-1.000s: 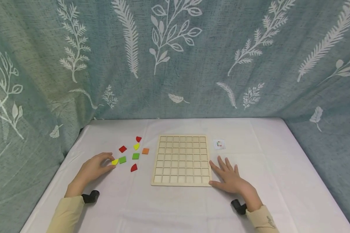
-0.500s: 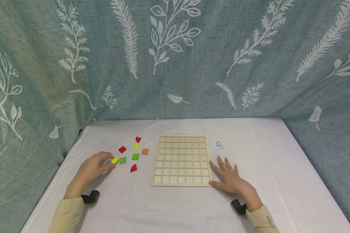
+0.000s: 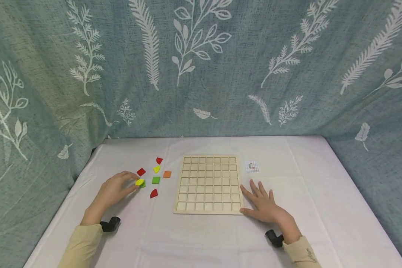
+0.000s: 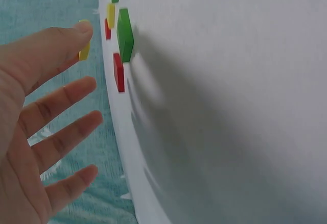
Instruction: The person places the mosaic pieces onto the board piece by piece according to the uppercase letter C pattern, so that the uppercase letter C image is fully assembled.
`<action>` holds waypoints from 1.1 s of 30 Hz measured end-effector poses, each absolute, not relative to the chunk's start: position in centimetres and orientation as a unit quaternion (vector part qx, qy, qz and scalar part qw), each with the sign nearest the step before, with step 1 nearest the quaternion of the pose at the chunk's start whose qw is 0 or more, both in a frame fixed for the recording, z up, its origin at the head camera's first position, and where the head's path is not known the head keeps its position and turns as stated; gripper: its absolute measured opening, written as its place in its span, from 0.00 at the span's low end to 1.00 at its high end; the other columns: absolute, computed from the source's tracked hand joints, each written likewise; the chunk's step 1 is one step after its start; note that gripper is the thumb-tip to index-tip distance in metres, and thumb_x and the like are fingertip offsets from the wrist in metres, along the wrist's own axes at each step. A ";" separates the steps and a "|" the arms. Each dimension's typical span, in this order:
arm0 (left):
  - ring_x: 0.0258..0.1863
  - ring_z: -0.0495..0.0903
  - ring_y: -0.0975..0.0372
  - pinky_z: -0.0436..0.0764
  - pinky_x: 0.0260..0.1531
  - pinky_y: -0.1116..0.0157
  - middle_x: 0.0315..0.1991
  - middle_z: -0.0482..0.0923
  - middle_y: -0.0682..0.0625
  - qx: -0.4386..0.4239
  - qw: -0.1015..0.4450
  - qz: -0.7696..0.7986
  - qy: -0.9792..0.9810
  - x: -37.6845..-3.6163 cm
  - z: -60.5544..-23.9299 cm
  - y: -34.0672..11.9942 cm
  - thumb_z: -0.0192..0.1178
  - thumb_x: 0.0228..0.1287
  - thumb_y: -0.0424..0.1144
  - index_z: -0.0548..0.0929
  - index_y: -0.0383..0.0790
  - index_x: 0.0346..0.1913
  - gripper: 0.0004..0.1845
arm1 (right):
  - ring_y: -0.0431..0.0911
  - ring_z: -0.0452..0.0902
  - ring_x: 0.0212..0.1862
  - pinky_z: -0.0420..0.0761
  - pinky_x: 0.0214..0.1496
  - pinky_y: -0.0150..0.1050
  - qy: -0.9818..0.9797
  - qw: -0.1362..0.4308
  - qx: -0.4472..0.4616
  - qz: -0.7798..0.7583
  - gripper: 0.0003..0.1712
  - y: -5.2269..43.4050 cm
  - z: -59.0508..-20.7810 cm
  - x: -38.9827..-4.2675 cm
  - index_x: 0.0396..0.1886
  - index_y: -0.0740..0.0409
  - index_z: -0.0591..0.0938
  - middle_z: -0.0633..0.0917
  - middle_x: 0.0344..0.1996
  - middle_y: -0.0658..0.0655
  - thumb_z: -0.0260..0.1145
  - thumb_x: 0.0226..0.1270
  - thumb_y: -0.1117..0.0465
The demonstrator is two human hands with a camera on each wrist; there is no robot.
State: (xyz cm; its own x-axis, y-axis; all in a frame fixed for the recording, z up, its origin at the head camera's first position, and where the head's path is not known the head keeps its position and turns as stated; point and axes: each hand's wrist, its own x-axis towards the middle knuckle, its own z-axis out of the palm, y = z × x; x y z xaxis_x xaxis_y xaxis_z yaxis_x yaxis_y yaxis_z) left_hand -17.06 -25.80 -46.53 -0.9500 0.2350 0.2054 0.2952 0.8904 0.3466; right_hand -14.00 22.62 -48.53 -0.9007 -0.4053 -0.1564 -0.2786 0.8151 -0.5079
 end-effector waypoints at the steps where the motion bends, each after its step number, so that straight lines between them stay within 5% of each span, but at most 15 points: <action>1: 0.47 0.78 0.50 0.75 0.46 0.51 0.45 0.80 0.45 -0.139 0.079 -0.189 -0.969 -17.1 -46.6 -25.6 0.69 0.51 0.39 0.83 0.41 0.44 0.16 | 0.70 0.33 0.69 0.31 0.59 0.73 0.944 0.131 -0.181 -0.244 0.44 22.6 -48.6 -14.0 0.71 0.52 0.59 0.48 0.71 0.70 0.60 0.59 0.38; 12: 0.42 0.78 0.54 0.76 0.42 0.53 0.40 0.80 0.49 -0.168 0.082 -0.182 -0.965 -18.0 -46.6 -23.6 0.69 0.51 0.39 0.84 0.43 0.42 0.14 | 0.71 0.33 0.69 0.31 0.58 0.73 0.942 0.129 -0.183 -0.249 0.44 22.6 -48.4 -13.9 0.71 0.54 0.59 0.48 0.70 0.70 0.60 0.60 0.40; 33: 0.45 0.74 0.58 0.75 0.43 0.57 0.46 0.78 0.51 -0.196 0.029 -0.192 -0.961 -19.4 -46.7 -19.6 0.67 0.54 0.43 0.84 0.47 0.45 0.14 | 0.72 0.35 0.69 0.33 0.58 0.74 0.944 0.127 -0.185 -0.242 0.43 22.4 -48.2 -13.9 0.70 0.54 0.60 0.49 0.70 0.71 0.60 0.60 0.39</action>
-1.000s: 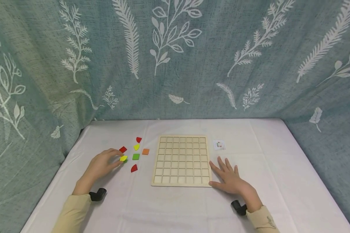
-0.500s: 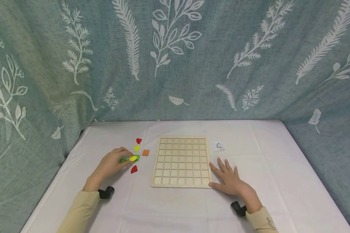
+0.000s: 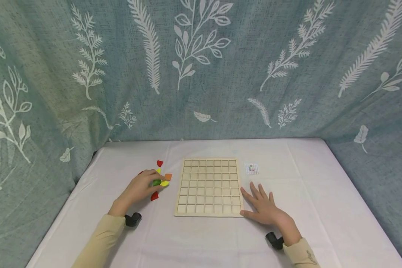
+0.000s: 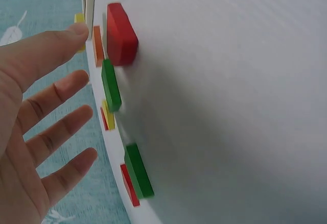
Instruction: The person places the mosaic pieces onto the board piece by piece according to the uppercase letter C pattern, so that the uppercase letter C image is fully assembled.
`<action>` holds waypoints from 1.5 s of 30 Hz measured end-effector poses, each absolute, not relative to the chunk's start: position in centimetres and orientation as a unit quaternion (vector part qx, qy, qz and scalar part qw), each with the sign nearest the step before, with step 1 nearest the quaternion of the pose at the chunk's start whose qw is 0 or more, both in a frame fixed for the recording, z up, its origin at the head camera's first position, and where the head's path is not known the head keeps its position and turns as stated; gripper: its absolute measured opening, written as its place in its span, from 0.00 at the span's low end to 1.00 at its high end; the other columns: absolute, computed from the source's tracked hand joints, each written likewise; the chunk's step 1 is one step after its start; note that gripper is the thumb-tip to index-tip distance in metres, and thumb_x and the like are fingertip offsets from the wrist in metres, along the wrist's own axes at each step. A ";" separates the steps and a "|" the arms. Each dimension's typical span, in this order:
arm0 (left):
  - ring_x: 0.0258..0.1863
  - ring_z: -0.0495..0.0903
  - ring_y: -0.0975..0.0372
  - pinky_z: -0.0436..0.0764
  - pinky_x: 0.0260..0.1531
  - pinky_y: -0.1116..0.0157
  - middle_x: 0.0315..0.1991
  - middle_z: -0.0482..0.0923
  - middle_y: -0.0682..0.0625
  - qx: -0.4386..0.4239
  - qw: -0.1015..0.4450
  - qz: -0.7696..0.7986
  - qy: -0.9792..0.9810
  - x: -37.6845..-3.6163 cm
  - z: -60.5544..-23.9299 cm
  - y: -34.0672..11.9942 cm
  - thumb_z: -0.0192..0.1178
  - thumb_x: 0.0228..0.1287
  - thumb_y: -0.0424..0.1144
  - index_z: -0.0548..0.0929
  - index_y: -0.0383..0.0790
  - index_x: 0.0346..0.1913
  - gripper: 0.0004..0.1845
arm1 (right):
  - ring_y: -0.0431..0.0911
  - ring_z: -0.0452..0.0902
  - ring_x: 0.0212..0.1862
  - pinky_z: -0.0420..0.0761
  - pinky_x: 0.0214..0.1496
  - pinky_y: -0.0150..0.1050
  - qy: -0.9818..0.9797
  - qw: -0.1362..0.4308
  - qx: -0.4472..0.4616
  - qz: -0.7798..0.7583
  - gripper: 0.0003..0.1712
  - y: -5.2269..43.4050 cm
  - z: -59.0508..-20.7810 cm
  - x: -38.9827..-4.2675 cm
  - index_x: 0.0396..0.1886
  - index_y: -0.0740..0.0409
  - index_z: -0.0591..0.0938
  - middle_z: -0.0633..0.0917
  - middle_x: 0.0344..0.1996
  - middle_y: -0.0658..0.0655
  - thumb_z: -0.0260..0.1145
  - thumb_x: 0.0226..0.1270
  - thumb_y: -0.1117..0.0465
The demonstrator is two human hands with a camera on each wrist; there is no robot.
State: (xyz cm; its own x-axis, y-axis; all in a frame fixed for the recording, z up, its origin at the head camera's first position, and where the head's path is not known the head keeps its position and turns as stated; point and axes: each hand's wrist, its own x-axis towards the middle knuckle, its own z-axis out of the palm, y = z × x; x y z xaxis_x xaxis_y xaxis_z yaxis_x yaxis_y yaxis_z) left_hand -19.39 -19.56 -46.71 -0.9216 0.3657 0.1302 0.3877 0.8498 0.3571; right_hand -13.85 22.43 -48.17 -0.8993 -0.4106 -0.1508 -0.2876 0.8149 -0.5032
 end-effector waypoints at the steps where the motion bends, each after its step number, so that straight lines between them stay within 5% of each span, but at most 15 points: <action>1: 0.46 0.74 0.58 0.75 0.43 0.57 0.46 0.78 0.51 -0.196 0.026 -0.193 -0.961 -19.5 -46.7 -19.4 0.66 0.54 0.43 0.84 0.48 0.45 0.14 | 0.72 0.35 0.69 0.33 0.58 0.74 0.944 0.128 -0.184 -0.241 0.44 22.4 -48.2 -13.8 0.70 0.54 0.60 0.49 0.70 0.71 0.60 0.60 0.39; 9: 0.45 0.74 0.59 0.73 0.45 0.58 0.43 0.78 0.54 -0.226 0.022 -0.191 -0.955 -20.2 -46.8 -18.1 0.65 0.56 0.44 0.83 0.46 0.46 0.14 | 0.72 0.36 0.69 0.34 0.58 0.74 0.946 0.127 -0.182 -0.235 0.43 22.3 -48.0 -13.7 0.70 0.54 0.60 0.50 0.70 0.71 0.59 0.59 0.39; 18: 0.32 0.69 0.64 0.71 0.34 0.66 0.33 0.75 0.54 -0.267 0.012 -0.191 -0.944 -21.9 -47.1 -16.4 0.64 0.57 0.42 0.83 0.47 0.45 0.12 | 0.72 0.35 0.69 0.33 0.58 0.74 0.944 0.125 -0.187 -0.243 0.43 22.4 -48.2 -13.9 0.70 0.54 0.60 0.49 0.70 0.71 0.59 0.60 0.39; 45: 0.35 0.68 0.65 0.69 0.33 0.68 0.39 0.76 0.56 -0.296 -0.009 -0.180 -0.938 -24.7 -47.6 -12.8 0.62 0.60 0.45 0.83 0.50 0.47 0.13 | 0.70 0.33 0.70 0.31 0.59 0.73 0.948 0.130 -0.178 -0.231 0.44 22.4 -48.8 -14.0 0.71 0.52 0.59 0.47 0.71 0.69 0.58 0.59 0.37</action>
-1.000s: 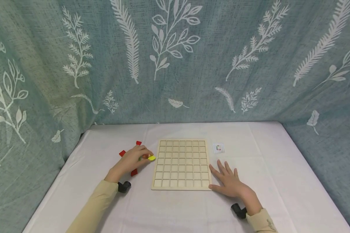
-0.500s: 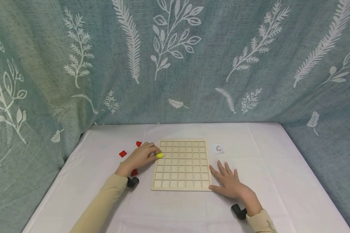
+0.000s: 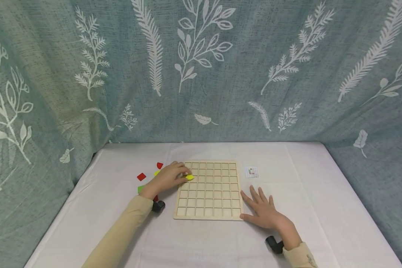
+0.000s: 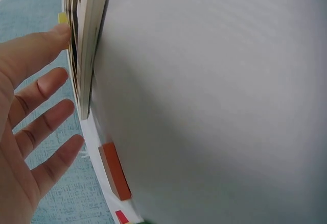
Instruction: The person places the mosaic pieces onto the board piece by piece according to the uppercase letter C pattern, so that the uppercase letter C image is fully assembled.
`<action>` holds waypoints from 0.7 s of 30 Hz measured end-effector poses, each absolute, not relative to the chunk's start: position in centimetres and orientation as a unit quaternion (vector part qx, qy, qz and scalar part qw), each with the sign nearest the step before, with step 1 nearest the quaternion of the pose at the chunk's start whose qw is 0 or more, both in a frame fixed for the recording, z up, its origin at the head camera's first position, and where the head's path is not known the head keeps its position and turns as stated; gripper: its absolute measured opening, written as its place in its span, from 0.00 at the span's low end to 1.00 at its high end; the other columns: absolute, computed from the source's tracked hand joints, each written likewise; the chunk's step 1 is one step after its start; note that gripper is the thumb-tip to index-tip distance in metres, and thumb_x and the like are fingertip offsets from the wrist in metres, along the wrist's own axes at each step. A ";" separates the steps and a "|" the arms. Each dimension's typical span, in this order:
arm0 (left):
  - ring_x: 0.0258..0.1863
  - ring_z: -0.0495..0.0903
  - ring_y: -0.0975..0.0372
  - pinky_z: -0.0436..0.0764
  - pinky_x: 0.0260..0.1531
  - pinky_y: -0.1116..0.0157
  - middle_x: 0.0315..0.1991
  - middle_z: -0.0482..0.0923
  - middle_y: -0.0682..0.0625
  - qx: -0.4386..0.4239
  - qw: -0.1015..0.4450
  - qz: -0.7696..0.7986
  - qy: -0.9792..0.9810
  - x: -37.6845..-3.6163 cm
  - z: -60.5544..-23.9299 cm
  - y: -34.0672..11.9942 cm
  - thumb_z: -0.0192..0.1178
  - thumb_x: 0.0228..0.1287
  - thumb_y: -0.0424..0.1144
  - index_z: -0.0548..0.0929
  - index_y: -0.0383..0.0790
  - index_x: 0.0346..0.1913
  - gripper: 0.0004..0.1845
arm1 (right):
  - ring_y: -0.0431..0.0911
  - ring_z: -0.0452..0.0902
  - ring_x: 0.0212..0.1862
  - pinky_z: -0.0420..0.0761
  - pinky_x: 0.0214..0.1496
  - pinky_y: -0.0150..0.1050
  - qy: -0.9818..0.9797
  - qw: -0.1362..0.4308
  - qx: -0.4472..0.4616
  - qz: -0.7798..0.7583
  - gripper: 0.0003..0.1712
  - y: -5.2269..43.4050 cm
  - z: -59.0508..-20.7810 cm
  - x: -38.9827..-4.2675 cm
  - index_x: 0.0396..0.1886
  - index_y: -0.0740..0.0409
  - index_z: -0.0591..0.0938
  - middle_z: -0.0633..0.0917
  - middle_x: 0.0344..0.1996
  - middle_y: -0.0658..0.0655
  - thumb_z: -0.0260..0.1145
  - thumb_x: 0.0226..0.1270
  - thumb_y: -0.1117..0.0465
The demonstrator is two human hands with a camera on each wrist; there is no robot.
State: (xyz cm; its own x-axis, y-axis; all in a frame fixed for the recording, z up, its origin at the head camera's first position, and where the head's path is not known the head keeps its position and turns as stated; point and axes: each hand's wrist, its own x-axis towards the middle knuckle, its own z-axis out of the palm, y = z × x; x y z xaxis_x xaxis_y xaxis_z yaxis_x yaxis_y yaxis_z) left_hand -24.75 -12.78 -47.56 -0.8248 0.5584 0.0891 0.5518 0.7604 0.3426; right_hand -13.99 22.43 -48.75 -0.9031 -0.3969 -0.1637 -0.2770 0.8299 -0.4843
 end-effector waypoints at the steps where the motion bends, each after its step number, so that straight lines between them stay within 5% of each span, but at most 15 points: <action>1: 0.36 0.68 0.65 0.69 0.33 0.68 0.39 0.76 0.56 0.296 0.011 0.182 0.937 -24.8 -47.6 -12.7 0.62 0.60 0.45 0.83 0.50 0.47 0.13 | 0.70 0.33 0.70 0.32 0.58 0.73 0.948 0.129 -0.178 -0.231 0.44 22.4 -48.8 -14.0 0.71 0.51 0.59 0.47 0.71 0.69 0.58 0.59 0.37; 21: 0.40 0.69 0.63 0.70 0.40 0.64 0.43 0.76 0.57 0.318 0.030 0.207 0.925 -26.3 -47.8 -11.2 0.61 0.61 0.43 0.83 0.52 0.48 0.12 | 0.70 0.33 0.70 0.30 0.59 0.73 0.942 0.129 -0.186 -0.250 0.43 22.5 -48.8 -13.7 0.71 0.54 0.59 0.47 0.71 0.69 0.59 0.60 0.39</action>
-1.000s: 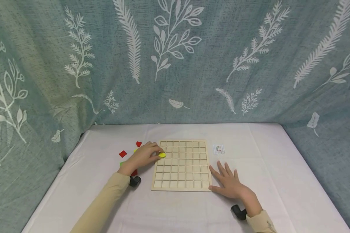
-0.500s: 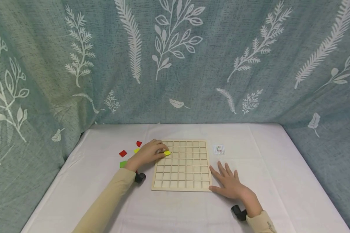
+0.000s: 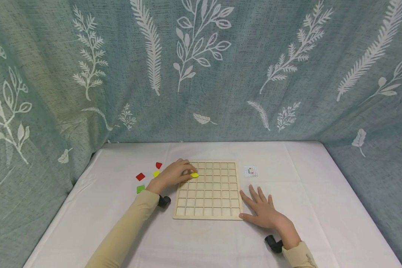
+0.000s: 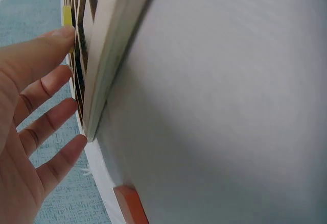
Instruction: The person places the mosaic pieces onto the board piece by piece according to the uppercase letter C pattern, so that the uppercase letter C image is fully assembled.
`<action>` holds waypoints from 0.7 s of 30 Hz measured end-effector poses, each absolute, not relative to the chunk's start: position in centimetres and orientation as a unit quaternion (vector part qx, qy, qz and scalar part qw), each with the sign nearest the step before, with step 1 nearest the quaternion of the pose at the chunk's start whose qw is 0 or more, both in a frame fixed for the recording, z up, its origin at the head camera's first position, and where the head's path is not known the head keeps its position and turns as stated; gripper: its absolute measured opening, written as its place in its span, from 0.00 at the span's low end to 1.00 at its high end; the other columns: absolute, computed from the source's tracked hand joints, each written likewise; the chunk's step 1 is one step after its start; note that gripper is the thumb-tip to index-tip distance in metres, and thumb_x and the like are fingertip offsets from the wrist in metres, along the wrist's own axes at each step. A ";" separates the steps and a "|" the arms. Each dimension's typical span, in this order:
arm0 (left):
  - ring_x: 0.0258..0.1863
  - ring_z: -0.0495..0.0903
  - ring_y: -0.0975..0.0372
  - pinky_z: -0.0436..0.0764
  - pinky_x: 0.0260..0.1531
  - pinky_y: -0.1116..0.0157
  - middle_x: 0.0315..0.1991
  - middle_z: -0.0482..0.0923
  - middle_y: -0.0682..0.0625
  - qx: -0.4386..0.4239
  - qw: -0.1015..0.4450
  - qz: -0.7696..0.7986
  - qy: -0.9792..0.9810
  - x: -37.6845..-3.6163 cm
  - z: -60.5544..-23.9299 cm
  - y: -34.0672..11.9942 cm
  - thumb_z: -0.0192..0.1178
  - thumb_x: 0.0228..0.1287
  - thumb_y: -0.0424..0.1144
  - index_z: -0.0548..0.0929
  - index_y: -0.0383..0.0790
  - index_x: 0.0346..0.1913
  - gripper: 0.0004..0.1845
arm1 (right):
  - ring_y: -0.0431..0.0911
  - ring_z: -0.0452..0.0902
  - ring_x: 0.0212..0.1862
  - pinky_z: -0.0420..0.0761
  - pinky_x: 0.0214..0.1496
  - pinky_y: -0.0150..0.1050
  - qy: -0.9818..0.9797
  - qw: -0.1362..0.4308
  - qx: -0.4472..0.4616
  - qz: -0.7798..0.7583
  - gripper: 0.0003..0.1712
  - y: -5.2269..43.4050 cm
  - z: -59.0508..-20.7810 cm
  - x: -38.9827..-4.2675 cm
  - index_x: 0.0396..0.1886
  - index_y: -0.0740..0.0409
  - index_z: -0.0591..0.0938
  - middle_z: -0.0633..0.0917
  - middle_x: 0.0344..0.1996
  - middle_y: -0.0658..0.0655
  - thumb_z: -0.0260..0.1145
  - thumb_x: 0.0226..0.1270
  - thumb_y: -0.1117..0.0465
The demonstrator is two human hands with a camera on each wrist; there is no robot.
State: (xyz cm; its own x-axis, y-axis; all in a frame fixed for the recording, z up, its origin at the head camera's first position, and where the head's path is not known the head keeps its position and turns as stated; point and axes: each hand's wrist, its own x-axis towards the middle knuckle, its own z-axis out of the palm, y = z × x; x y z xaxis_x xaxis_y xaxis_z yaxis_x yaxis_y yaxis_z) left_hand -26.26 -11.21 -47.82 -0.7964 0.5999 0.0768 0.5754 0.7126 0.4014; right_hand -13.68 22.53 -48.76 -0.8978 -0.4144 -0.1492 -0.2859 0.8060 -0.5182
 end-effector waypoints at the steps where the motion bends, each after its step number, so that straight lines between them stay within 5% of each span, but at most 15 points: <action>1: 0.40 0.68 0.63 0.70 0.39 0.65 0.43 0.76 0.57 0.318 0.028 0.202 0.926 -26.3 -47.9 -11.1 0.61 0.61 0.43 0.83 0.52 0.48 0.12 | 0.70 0.33 0.70 0.30 0.59 0.73 0.941 0.129 -0.186 -0.250 0.43 22.5 -48.8 -13.7 0.71 0.54 0.59 0.47 0.71 0.69 0.59 0.60 0.39; 21: 0.37 0.68 0.62 0.71 0.35 0.63 0.41 0.75 0.54 0.266 -0.017 0.166 0.950 -26.6 -47.9 -10.2 0.62 0.60 0.45 0.83 0.51 0.44 0.10 | 0.71 0.34 0.69 0.32 0.58 0.73 0.945 0.127 -0.187 -0.236 0.43 22.5 -48.4 -13.8 0.71 0.54 0.60 0.48 0.70 0.70 0.58 0.60 0.39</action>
